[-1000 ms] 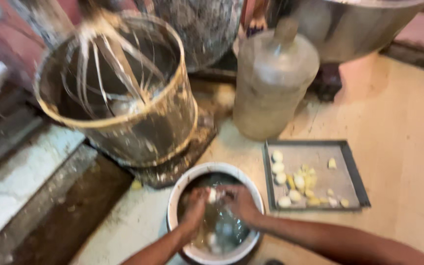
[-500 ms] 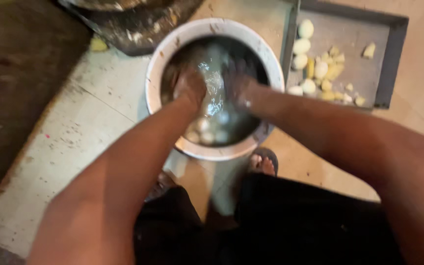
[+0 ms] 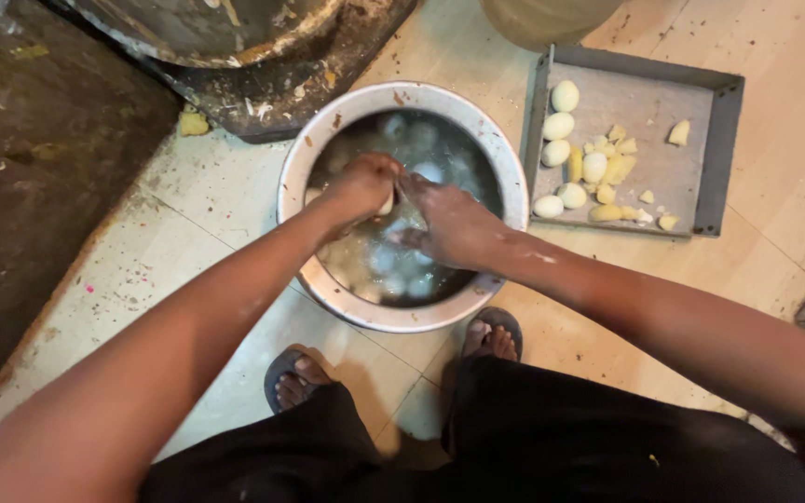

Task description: The person peels boiled eggs by hand in a metal bowl of water. They remove the shells and place the peeled eggs into a nearby tray. The process is repeated for multiple eggs.

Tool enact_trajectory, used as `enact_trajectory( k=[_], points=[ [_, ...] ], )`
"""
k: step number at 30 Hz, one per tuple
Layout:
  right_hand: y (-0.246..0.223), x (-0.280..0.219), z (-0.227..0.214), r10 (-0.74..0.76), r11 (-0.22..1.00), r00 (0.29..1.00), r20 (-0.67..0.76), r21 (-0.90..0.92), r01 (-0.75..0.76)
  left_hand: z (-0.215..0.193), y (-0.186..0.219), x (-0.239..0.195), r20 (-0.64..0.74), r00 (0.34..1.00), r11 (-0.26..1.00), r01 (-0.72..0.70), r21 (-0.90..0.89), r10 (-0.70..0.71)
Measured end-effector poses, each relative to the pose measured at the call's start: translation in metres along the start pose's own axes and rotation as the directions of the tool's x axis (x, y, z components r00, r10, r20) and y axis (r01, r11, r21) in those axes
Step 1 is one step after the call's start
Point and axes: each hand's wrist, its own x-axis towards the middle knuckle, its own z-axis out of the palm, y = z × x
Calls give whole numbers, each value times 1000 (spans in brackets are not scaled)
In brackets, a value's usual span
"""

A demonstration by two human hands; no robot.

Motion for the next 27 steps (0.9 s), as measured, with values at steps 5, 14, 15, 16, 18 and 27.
enact_trajectory(
  k=[5,14,15,16,18,27],
  points=[
    [-30,-30,-26,-166,952,929,-331,193,239,-2,28,-51,-92,995,966,-56,-254,34],
    [68,-37,-119,445,832,808,-385,511,-215,17,17,-67,234,961,285,-186,940,-145],
    [97,-41,-123,321,946,776,-543,224,-234,21,13,-71,227,966,318,-177,931,-126],
    [125,-48,-121,144,960,747,-648,-91,-264,27,10,-74,217,970,354,-168,920,-105],
    [168,-64,-108,449,883,794,-411,71,-463,44,11,-73,281,931,518,-127,846,-231],
    [96,-29,-123,-100,985,828,-551,62,160,55,-15,-46,296,914,393,-173,903,-277]
  ],
)
